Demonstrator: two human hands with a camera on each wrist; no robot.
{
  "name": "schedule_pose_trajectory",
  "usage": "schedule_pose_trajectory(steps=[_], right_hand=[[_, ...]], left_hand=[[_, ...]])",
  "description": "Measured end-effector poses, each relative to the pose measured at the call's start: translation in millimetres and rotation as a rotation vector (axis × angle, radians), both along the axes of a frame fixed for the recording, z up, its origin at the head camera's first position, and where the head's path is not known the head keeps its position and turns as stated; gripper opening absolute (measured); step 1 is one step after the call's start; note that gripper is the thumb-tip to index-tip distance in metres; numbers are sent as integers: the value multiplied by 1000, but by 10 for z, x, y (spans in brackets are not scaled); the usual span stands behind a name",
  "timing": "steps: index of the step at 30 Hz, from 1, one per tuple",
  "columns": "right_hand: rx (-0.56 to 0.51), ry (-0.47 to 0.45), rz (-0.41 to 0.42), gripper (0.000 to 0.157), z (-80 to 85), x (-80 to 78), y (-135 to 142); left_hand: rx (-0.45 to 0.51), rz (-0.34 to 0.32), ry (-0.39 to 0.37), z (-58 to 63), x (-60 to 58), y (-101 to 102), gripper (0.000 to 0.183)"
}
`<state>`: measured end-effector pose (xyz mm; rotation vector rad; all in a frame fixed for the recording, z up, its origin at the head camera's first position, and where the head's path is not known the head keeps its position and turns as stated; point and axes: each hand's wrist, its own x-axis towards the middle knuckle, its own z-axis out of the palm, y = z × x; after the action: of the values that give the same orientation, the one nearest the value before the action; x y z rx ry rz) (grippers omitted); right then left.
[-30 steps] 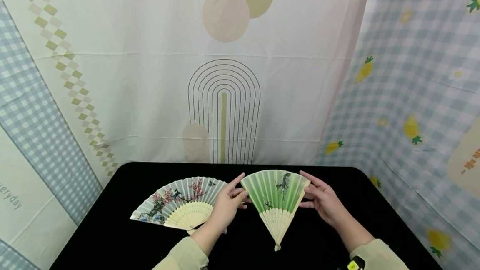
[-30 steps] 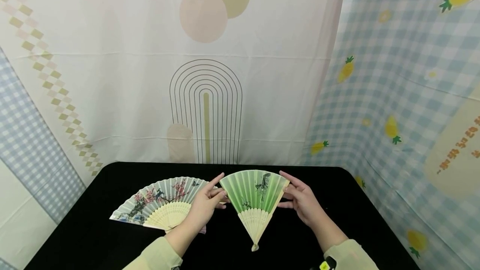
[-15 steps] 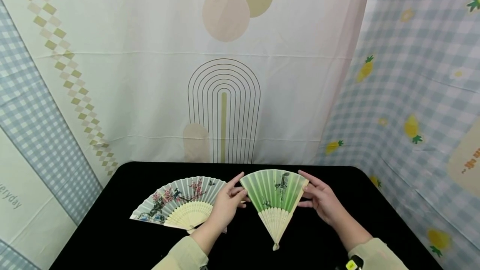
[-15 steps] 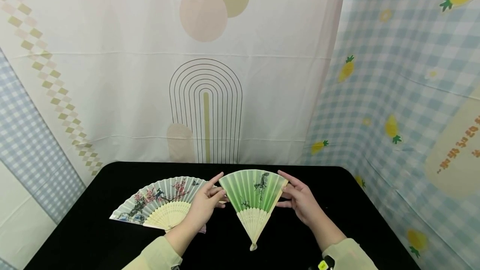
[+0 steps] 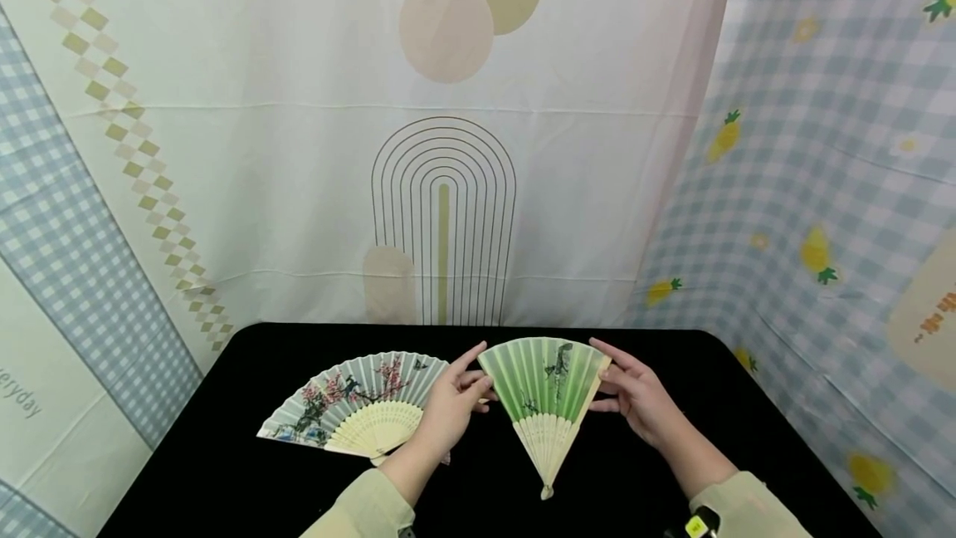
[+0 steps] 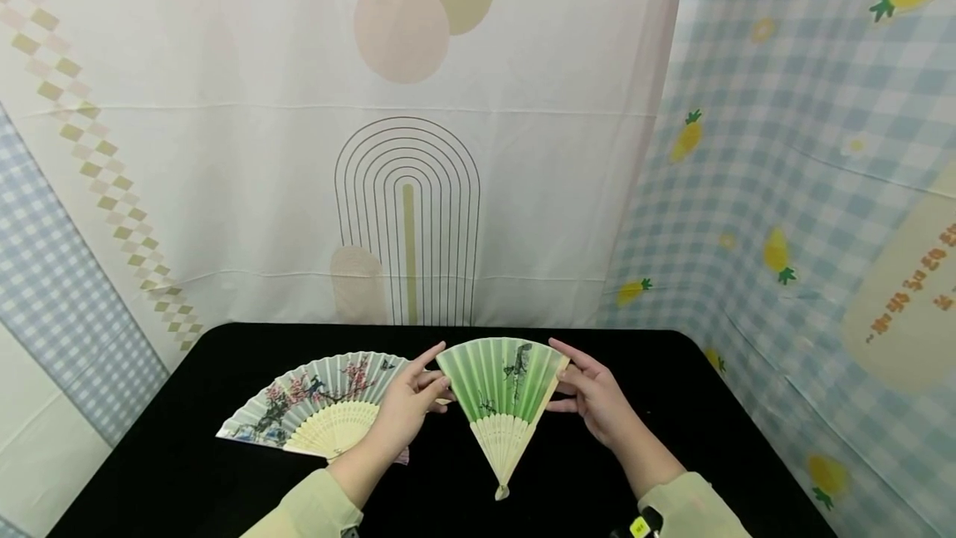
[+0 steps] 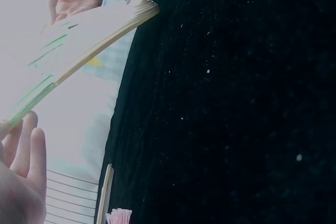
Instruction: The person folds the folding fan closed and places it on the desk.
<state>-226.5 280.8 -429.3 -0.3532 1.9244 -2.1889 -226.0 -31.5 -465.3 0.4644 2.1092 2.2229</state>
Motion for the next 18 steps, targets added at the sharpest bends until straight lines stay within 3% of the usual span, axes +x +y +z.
schedule_pose_trajectory(steps=[18], right_hand=[[3,-3,23,54,8,2,-28]], left_hand=[[-13,2,34,39,20,19,56]])
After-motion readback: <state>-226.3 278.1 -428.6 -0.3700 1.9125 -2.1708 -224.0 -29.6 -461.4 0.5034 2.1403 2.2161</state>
